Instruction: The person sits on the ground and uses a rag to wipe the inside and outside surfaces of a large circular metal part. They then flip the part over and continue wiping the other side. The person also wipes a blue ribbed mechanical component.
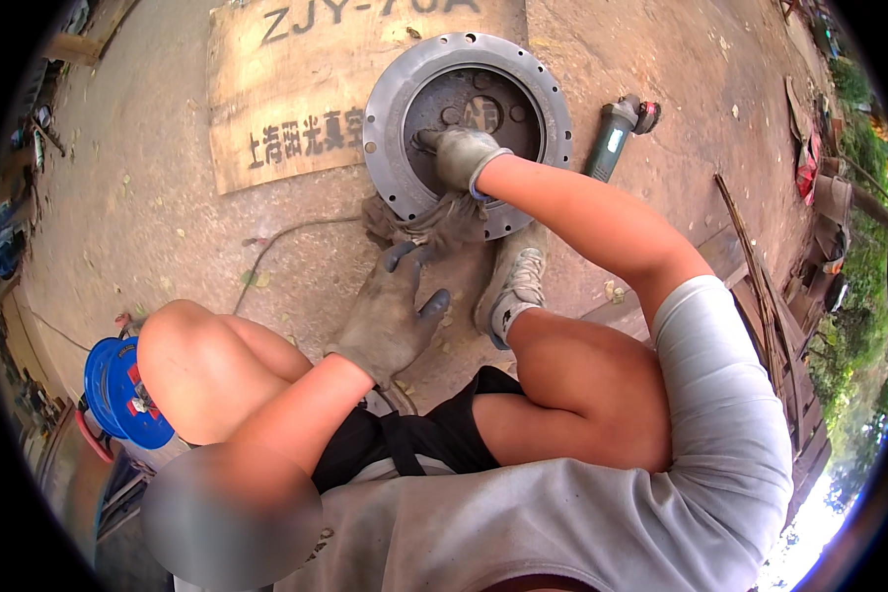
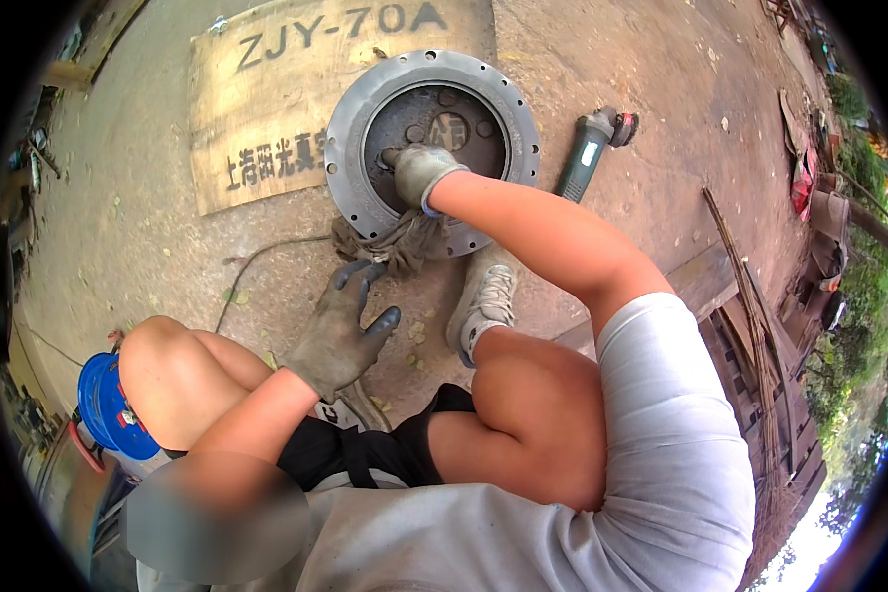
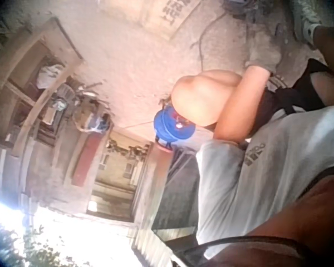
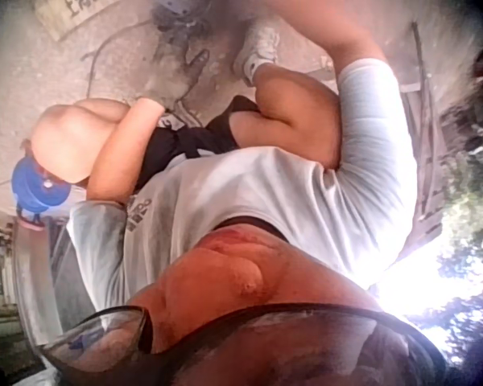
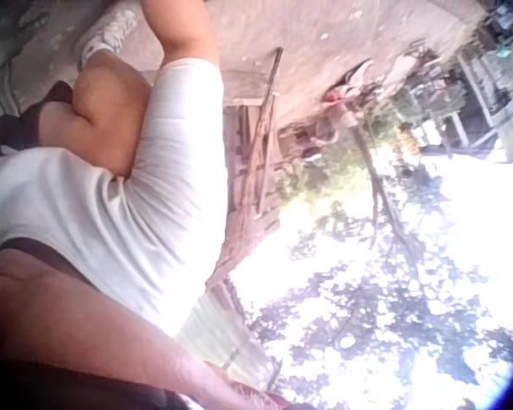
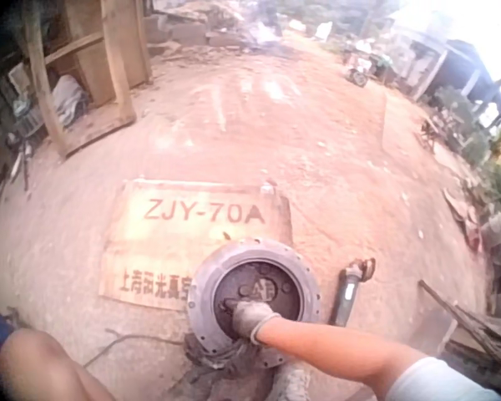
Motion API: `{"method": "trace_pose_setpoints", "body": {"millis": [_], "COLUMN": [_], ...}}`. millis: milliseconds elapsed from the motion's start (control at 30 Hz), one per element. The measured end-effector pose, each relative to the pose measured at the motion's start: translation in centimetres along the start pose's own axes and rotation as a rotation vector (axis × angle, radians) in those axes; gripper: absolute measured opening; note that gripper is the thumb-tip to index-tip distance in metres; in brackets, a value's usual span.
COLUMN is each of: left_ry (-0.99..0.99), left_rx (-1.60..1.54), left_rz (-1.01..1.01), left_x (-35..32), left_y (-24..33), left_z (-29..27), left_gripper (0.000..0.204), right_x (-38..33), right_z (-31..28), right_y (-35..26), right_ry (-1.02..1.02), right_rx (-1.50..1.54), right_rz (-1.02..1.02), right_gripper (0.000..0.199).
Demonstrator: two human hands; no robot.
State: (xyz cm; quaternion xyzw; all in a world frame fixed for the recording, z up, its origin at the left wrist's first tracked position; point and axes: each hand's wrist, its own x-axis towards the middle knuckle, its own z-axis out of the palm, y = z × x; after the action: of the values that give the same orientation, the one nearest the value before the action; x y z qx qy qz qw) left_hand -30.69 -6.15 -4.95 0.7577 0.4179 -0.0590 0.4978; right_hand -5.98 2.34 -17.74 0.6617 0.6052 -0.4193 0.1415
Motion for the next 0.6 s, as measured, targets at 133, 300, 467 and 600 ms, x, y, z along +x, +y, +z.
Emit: {"method": "trace_pose_setpoints", "body": {"millis": [133,300,467,600], "left_ry": [-0.005,-0.063,-0.052,-0.103], "left_rx": [-0.007,-0.014,0.029,0.018], "left_rz": [0.053,0.007,0.053,0.013], "left_x": [0.1,0.3,0.2,0.0], "left_y": [-0.2,1.0,0.3,0.5], "left_z": [-0.1,-1.0,-0.6,-0.6], "left_gripper": [0.063,0.064,0.064,0.063], "right_x": [0.2,1.6,2.8,2.6], "right_z": [-1.1,-1.3,1.4,2.6], "right_y": [1.6,0.2,0.4,-0.6], "right_ry": [-0.085,-0.084,0.104,0.128], "right_rx": [-0.167,-0.481,-0.391,-0.114], "right_rz": [-0.152,-0.202,-0.193,0.02], "right_gripper": [0.069,0.049,0.039,0.037]}}
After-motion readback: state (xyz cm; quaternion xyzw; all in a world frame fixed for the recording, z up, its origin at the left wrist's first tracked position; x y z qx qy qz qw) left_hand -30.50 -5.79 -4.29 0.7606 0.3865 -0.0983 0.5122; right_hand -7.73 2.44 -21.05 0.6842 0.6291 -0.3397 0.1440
